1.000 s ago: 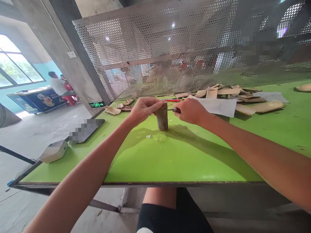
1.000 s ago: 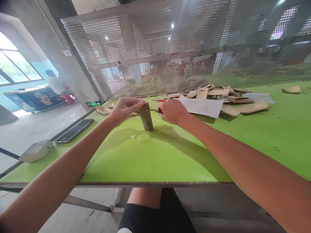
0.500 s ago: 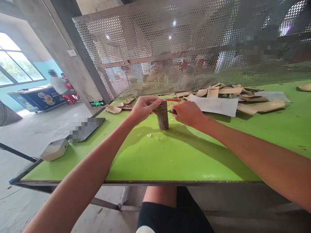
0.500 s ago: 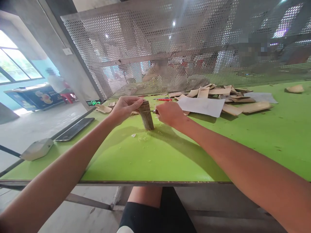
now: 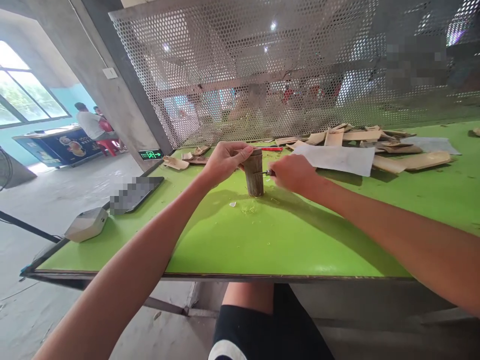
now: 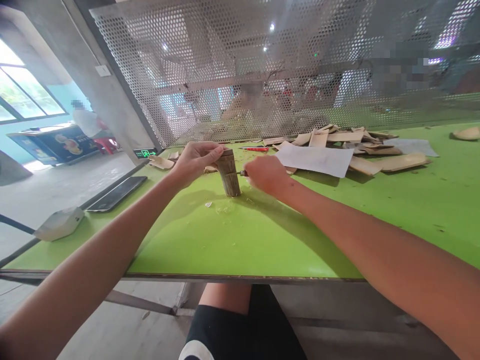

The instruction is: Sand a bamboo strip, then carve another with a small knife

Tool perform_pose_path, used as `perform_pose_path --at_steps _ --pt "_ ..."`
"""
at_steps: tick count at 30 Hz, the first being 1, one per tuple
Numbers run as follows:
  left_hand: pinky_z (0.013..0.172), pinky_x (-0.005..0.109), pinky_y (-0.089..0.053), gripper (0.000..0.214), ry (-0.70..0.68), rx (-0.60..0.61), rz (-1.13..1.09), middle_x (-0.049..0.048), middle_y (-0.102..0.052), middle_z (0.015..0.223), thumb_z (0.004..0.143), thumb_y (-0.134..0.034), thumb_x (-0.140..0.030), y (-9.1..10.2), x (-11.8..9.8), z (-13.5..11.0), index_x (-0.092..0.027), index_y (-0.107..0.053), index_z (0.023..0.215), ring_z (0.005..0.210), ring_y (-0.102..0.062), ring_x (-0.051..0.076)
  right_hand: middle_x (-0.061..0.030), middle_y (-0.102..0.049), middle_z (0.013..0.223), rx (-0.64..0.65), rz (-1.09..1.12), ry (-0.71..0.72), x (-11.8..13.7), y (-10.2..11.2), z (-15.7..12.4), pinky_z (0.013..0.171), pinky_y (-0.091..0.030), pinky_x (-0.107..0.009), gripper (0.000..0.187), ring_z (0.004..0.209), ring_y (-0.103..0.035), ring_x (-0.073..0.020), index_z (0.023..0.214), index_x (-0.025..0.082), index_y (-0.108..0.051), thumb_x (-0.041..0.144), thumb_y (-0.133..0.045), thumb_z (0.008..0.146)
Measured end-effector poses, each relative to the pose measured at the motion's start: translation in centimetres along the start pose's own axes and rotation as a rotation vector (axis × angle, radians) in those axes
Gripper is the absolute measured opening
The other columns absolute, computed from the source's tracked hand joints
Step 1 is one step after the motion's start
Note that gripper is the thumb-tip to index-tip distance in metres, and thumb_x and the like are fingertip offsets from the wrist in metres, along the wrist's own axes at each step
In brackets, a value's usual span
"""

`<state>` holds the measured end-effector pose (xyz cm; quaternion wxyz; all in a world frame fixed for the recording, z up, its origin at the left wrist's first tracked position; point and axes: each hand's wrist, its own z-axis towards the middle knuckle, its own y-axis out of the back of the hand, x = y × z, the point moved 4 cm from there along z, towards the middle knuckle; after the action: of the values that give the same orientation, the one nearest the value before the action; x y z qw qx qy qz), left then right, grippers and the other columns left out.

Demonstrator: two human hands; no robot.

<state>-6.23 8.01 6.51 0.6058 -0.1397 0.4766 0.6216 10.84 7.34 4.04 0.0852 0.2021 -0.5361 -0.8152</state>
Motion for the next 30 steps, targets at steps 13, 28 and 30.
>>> perform_pose_path --at_steps 13,28,30 --pt "0.062 0.026 -0.055 0.041 0.011 0.003 -0.046 0.0072 -0.072 0.081 0.083 -0.068 -0.051 -0.1 0.3 0.1 -0.013 -0.076 0.094 0.069 -0.065 0.014 -0.0158 -0.071 0.083 -0.089 0.012 -0.051 0.2 0.3 0.0 0.064 -0.036 -0.032 0.027 0.079 -0.066 -0.0277 0.096 0.014 -0.073 0.029 -0.051 0.089" --pt "0.065 0.030 -0.057 0.026 0.077 -0.351 -0.294 0.0058 -0.070 0.075 0.085 -0.069 -0.039 1.9 0.9 0.2 -0.013 -0.070 0.090 0.068 -0.068 0.016 -0.0035 -0.060 0.054 -0.062 0.661 -0.098 -2.0 -0.1 0.2 0.051 -0.033 -0.027 0.032 0.051 -0.052 -0.0130 0.057 0.017 -0.054 0.033 -0.056 0.085" --pt "0.064 0.029 -0.057 0.021 0.100 -0.426 -0.303 0.0058 -0.070 0.076 0.087 -0.066 -0.035 2.8 1.1 0.1 -0.014 -0.070 0.088 0.067 -0.067 0.015 -0.0036 -0.060 0.053 0.182 0.939 -0.146 -1.1 -0.6 -0.5 0.044 -0.034 -0.025 0.040 0.043 -0.050 -0.0110 0.058 0.016 -0.055 0.044 -0.059 0.086"
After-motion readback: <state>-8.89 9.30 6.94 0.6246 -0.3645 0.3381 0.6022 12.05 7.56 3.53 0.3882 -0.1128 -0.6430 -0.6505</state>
